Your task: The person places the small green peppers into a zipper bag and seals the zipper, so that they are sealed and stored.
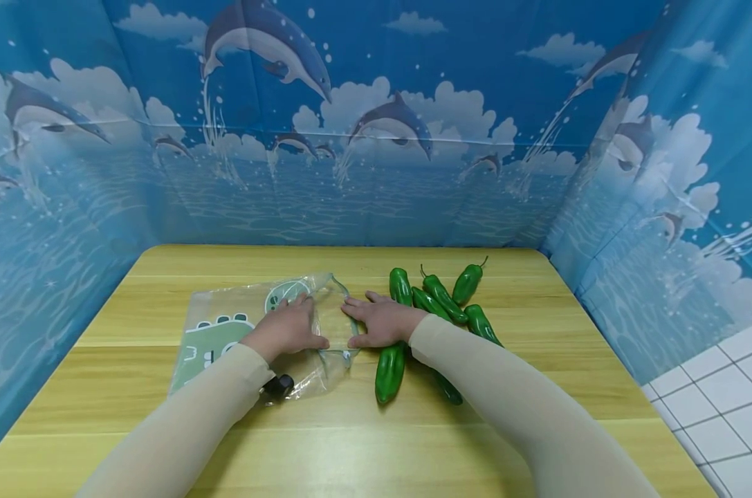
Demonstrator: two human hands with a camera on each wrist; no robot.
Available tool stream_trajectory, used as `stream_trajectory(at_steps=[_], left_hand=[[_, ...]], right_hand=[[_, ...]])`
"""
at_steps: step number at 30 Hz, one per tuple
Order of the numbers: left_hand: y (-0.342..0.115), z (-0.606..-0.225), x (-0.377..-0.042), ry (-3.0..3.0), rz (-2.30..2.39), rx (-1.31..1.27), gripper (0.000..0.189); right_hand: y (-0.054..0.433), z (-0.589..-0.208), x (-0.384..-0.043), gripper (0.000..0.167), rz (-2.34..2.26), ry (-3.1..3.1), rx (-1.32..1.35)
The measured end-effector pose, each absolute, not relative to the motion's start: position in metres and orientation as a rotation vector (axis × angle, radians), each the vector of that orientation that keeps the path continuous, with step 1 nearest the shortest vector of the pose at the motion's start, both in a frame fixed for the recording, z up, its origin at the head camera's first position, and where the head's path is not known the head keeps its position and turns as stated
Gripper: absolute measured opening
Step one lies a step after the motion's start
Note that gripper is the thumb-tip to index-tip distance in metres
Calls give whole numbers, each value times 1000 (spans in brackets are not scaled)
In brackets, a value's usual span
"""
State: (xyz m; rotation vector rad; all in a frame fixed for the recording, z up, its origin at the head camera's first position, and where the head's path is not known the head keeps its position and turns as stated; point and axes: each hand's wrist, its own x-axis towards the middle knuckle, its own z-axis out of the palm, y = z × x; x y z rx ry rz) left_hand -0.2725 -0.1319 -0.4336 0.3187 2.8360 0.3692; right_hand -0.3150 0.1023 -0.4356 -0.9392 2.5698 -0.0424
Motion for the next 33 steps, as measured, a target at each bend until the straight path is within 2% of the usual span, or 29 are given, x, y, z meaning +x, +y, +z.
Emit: stream_trajectory(at_steps=[5,19,25,33], left_hand=[[-130,-435,-271,2874,387,319,108],[-102,-432,-248,2936,244,432,79],[-91,-431,-241,2969,196,387,88],[-83,-427,-234,3025,28,408,89]], right_hand=[[103,-436,-315,83,-36,2569,-935],[103,-435,-315,84,-22,2569,-932],[103,-436,-315,83,-26,2570,-923],[102,-437,-316,84,-30,2567,-921]])
